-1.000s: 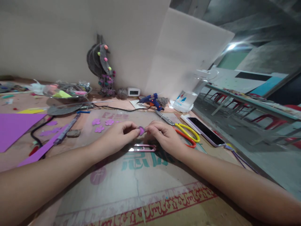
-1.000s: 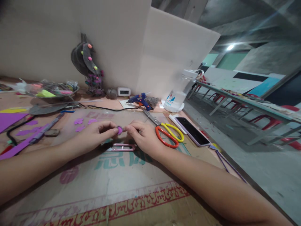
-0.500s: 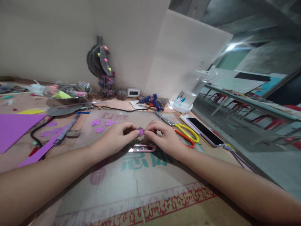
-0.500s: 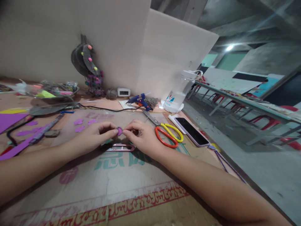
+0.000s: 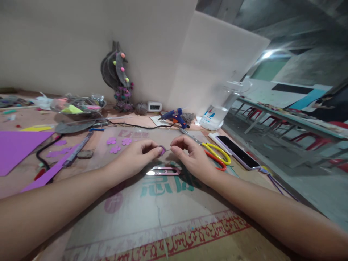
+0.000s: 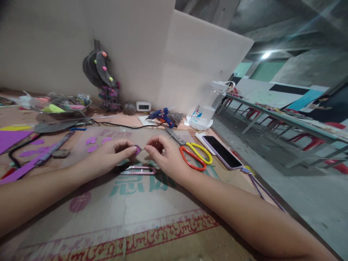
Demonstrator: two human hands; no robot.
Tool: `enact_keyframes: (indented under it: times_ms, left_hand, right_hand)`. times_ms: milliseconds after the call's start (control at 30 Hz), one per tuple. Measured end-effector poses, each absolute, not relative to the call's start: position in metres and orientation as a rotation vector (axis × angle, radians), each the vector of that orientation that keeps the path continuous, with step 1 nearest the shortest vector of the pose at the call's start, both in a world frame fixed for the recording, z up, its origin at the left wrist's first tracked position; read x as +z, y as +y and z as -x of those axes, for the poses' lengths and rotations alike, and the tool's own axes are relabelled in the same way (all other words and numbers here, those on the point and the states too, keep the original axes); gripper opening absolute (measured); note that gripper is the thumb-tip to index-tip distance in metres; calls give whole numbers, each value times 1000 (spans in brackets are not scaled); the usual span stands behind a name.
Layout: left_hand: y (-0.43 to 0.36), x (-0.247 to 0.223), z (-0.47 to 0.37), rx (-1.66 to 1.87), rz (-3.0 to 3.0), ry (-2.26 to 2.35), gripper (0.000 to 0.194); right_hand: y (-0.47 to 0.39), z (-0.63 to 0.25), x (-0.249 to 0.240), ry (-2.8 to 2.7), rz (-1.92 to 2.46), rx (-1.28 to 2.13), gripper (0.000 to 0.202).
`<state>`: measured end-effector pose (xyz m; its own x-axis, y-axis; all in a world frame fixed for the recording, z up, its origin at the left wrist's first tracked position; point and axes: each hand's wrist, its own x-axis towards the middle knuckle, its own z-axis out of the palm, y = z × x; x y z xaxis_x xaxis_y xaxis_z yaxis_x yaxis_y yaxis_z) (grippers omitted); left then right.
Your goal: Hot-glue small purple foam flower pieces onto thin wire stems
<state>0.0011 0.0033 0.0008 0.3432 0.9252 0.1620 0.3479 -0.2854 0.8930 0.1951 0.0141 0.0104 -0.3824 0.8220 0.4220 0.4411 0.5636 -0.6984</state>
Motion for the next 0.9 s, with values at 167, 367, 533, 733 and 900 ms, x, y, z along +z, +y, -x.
enact_keyframes:
  times_ms: [167, 367, 533, 733, 900]
  left_hand:
    - [4, 1, -1, 920, -1787, 1111, 31]
    - [4, 1, -1, 932, -1739, 1115, 29]
    - [3, 3, -1, 928, -1738, 1123, 30]
    - [2, 3, -1, 943, -1736, 1115, 28]
    - [3, 3, -1, 949, -1742, 1102, 29]
  right_hand:
    - [18, -201, 9, -1927, 953, 587, 24]
    - [19, -203, 7, -1916, 1020, 559, 21]
    - [15, -200, 10, -1988, 998, 472, 15]
    - [13, -198, 10, -2096, 923, 443, 7]
    - [13, -198, 9, -2116, 849, 451, 10]
